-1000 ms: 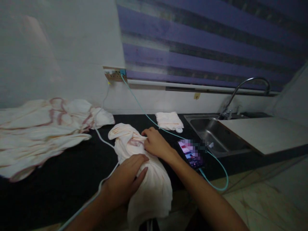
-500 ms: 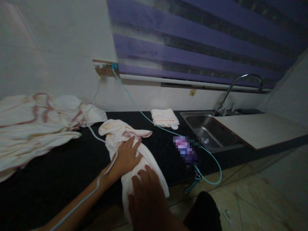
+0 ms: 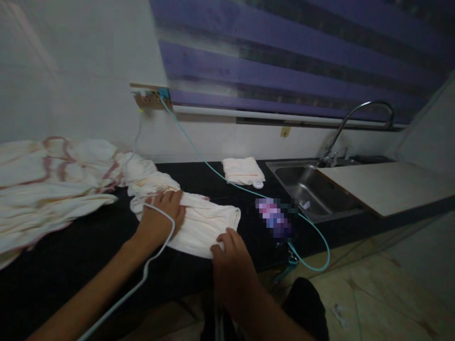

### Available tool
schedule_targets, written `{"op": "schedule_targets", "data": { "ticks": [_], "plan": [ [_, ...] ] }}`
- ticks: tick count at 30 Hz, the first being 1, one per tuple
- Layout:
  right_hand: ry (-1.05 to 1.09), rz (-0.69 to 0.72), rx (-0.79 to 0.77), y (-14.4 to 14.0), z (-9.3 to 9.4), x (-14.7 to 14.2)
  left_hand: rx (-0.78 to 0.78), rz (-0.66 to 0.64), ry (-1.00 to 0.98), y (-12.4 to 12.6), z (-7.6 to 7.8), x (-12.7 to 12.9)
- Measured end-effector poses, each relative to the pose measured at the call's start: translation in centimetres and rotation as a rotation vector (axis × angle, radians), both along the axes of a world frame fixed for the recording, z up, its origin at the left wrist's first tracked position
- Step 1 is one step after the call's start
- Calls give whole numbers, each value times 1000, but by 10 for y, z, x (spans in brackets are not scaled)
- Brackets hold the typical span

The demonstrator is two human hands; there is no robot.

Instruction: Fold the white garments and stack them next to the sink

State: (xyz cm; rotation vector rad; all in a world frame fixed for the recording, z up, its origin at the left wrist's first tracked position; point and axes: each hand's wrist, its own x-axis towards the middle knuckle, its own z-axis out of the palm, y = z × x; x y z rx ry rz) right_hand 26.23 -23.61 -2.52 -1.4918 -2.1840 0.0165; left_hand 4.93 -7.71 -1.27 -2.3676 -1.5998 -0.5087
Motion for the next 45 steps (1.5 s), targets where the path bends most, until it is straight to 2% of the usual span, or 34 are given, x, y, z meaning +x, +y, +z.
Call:
{"op": "schedule_targets", "data": {
  "ticks": [3,5,6,11,14,17,19,22,25,28,31,34,38,40,43,45],
  "plan": [
    [69,-35,56,3,-2,3,-60,-242,-2,-14,-14,21],
    [97,-17,66,0,-5,0,-132,-407,-23,-23,-19,40],
    [102,-10,68,-2,-7,-2,-156,-441,-40,-25,-18,51],
    [157,7,89,-7,-15,0,-225,-459,-41,-18,5,88],
    [227,31,149,-12,-18,2,-194,-581,-5,-14,23,98],
    [265,44,204,-22,-18,-2,-142,-665,-151,-21,38,102],
    [245,117,169,-29,-16,-6,-133,-651,-247,-30,46,102],
    [187,248,48,-35,-14,-11,-79,-591,-292,-46,54,96],
    [206,171,-32,-33,-13,-11,-97,-616,-276,-64,57,85],
    [256,88,-13,-23,-13,-2,-256,-659,-247,-84,59,72],
    [271,153,73,-9,-8,11,-479,-678,-242,-105,62,65],
    [269,241,108,2,-2,23,-647,-660,-345,-118,58,64],
    [421,234,6,-2,5,34,-825,-474,-596,-112,40,67],
    [566,178,-68,-10,7,37,-898,-389,-635,-103,32,68],
    [734,1,-140,-20,7,42,-978,-412,-558,-93,27,70],
    [799,-62,-138,-25,5,43,-1003,-437,-527,-91,29,73]
  ]
}}
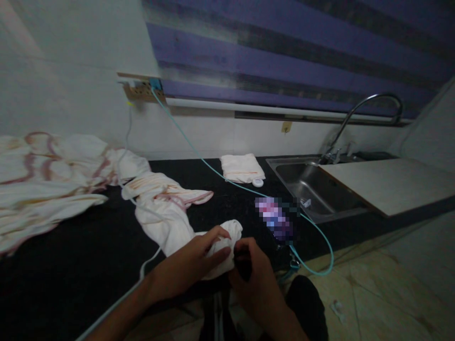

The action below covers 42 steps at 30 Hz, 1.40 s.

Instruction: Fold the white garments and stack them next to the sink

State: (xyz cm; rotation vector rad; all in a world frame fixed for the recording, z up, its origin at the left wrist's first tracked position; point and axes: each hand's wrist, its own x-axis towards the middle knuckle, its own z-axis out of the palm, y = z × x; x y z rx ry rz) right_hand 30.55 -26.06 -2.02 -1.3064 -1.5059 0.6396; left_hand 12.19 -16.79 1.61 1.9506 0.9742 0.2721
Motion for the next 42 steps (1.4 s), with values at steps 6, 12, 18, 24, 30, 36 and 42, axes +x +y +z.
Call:
{"op": "schedule_targets", "data": {
  "ticks": [6,12,18,24,30,36,42],
  "plan": [
    [-114,-70,112,-1,-10,1,59,56,-90,-3,2,5],
    [-132,-23,170,-1,-12,-8,165,268,-246,-3,3,12],
    [-203,-144,11,-6,-12,-10,396,320,-246,-1,15,28],
    [-307,-163,91,-15,-36,-11,623,164,-249,38,34,48],
    [-262,-136,269,-24,-62,-23,-27,-325,-47,85,33,66],
    [-147,-13,95,-26,-40,-13,-388,-529,-22,76,31,60],
    [-59,162,-141,-31,4,-9,-705,-571,-59,78,27,49]
  ]
}}
